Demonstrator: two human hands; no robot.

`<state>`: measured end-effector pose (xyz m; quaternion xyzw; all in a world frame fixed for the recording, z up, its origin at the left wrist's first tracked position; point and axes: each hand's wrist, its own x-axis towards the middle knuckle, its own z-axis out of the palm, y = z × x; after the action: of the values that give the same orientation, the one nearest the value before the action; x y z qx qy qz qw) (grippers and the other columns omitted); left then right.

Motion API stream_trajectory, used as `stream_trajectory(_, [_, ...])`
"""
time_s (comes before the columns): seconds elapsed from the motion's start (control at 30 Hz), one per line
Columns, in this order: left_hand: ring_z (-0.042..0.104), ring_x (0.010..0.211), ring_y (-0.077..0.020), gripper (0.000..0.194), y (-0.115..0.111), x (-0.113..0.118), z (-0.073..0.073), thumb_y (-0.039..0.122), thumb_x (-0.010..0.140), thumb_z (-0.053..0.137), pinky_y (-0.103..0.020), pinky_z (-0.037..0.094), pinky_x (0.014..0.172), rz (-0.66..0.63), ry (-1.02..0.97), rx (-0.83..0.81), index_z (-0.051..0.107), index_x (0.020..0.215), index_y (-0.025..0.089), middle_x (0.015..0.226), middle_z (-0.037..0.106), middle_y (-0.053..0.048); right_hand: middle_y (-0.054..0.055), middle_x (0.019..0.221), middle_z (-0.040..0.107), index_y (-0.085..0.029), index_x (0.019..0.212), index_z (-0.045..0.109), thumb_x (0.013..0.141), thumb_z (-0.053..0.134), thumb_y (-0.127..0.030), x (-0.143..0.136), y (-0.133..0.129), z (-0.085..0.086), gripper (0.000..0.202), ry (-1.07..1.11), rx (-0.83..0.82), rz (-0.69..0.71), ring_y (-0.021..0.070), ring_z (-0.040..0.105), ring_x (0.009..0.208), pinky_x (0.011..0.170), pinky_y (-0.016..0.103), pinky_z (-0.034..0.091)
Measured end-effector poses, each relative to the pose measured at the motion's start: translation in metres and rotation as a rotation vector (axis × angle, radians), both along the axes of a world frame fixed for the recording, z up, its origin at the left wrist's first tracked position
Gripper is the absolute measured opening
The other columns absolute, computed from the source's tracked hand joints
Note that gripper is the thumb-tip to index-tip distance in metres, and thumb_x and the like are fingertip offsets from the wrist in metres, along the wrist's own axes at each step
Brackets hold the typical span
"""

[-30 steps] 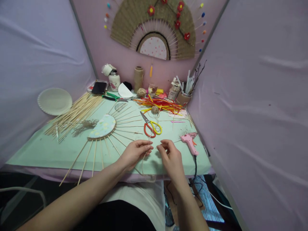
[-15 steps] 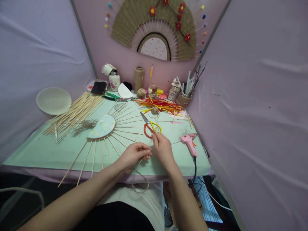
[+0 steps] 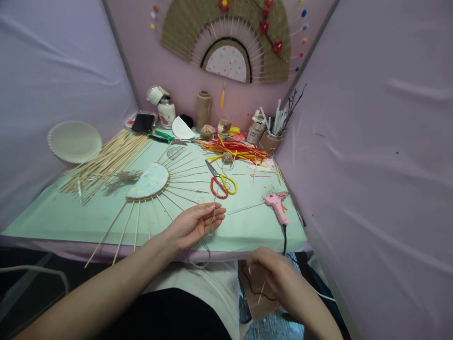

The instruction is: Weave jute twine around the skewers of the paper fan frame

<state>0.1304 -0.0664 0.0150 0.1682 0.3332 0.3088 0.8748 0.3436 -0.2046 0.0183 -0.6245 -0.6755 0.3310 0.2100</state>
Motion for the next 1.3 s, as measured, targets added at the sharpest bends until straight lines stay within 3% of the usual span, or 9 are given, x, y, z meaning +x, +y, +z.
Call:
stream_trajectory(0.2, [0.07, 0.084, -0.0157, 0.015, -0.005, 0.007, 0.002, 0.011, 0.09, 0.049, -0.027, 0.054, 0.077, 0.0, -0.011, -0.064, 0.064, 0.087, 0.011, 0.095, 0.072, -0.012, 0.007, 0.108, 0.069, -0.028, 0.102, 0.07, 0.087, 0.056, -0.031, 0.0, -0.016, -0.013, 0.021, 0.079, 0.08, -0.123, 0.0231, 0.064, 0.099, 0.088, 0.034, 0.05])
stream_trajectory(0.3, [0.067, 0.094, -0.0169, 0.015, -0.009, 0.011, -0.001, 0.01, 0.09, 0.049, -0.03, 0.051, 0.085, -0.006, -0.024, -0.047, 0.064, 0.085, 0.011, 0.102, 0.07, -0.013, 0.006, 0.095, 0.071, -0.024, 0.096, 0.07, 0.089, 0.053, -0.035, -0.022, 0.008, -0.008, 0.021, 0.139, 0.168, -0.257, 0.0213, 0.065, 0.088, 0.083, 0.032, 0.051])
stream_trajectory(0.47, [0.063, 0.084, -0.0133, 0.011, -0.012, 0.012, -0.008, 0.009, 0.084, 0.056, -0.023, 0.048, 0.076, 0.001, -0.056, 0.057, 0.067, 0.083, 0.008, 0.098, 0.068, -0.012, 0.005, 0.089, 0.07, -0.021, 0.089, 0.067, 0.089, 0.051, -0.032, -0.068, 0.062, -0.011, 0.02, 0.276, 0.23, -0.206, 0.019, 0.063, 0.082, 0.078, 0.03, 0.049])
stream_trajectory(0.6, [0.059, 0.076, -0.0117, 0.011, -0.014, 0.008, -0.007, 0.017, 0.082, 0.062, -0.022, 0.046, 0.071, 0.028, -0.028, 0.134, 0.066, 0.088, 0.009, 0.084, 0.063, -0.007, 0.003, 0.075, 0.066, -0.02, 0.075, 0.062, 0.089, 0.05, -0.035, -0.081, 0.079, -0.015, 0.023, 0.268, 0.253, -0.221, 0.017, 0.06, 0.07, 0.068, 0.027, 0.046])
stream_trajectory(0.7, [0.053, 0.063, -0.0089, 0.024, -0.017, 0.006, -0.01, 0.035, 0.085, 0.059, -0.02, 0.039, 0.055, -0.001, 0.11, 0.213, 0.06, 0.099, 0.016, 0.081, 0.059, -0.002, 0.003, 0.076, 0.065, -0.021, 0.077, 0.06, 0.091, 0.047, -0.033, -0.077, 0.076, -0.012, 0.023, 0.193, 0.291, -0.22, 0.0165, 0.058, 0.072, 0.068, 0.027, 0.044])
stream_trajectory(0.8, [0.032, 0.046, -0.0059, 0.033, -0.02, 0.006, -0.016, 0.051, 0.083, 0.055, -0.021, 0.021, 0.046, -0.151, 0.282, 0.392, 0.055, 0.084, 0.018, 0.063, 0.046, 0.005, 0.002, 0.071, 0.06, -0.021, 0.073, 0.056, 0.093, 0.044, -0.031, -0.073, 0.072, -0.008, 0.026, 0.089, 0.337, -0.223, 0.0158, 0.054, 0.068, 0.065, 0.026, 0.041])
stream_trajectory(0.97, [0.029, 0.05, -0.0094, 0.03, -0.019, 0.005, -0.016, 0.044, 0.081, 0.054, -0.024, 0.021, 0.05, -0.189, 0.464, 0.711, 0.049, 0.066, 0.019, 0.052, 0.033, 0.007, 0.001, 0.072, 0.054, -0.021, 0.074, 0.051, 0.093, 0.041, -0.028, -0.07, 0.079, -0.014, 0.023, -0.057, 0.46, -0.242, 0.0156, 0.05, 0.069, 0.065, 0.026, 0.037])
stream_trajectory(1.17, [0.025, 0.049, -0.0092, 0.025, -0.028, -0.002, -0.001, 0.04, 0.082, 0.052, -0.024, 0.017, 0.049, -0.211, 0.5, 0.661, 0.053, 0.068, 0.019, 0.049, 0.03, 0.007, -0.001, 0.067, 0.047, -0.022, 0.07, 0.044, 0.09, 0.041, -0.03, -0.026, 0.089, -0.013, 0.022, -0.116, 0.619, -0.657, 0.0153, 0.043, 0.064, 0.063, 0.027, 0.034])
stream_trajectory(1.3, [0.019, 0.047, -0.008, 0.024, -0.03, -0.001, 0.001, 0.043, 0.082, 0.053, -0.023, 0.013, 0.046, -0.18, 0.384, 0.529, 0.058, 0.083, 0.02, 0.052, 0.025, 0.009, -0.004, 0.059, 0.036, -0.023, 0.064, 0.039, 0.091, 0.04, -0.035, -0.003, 0.059, 0.001, 0.029, -0.005, 0.449, -0.559, 0.0129, 0.036, 0.055, 0.053, 0.024, 0.031])
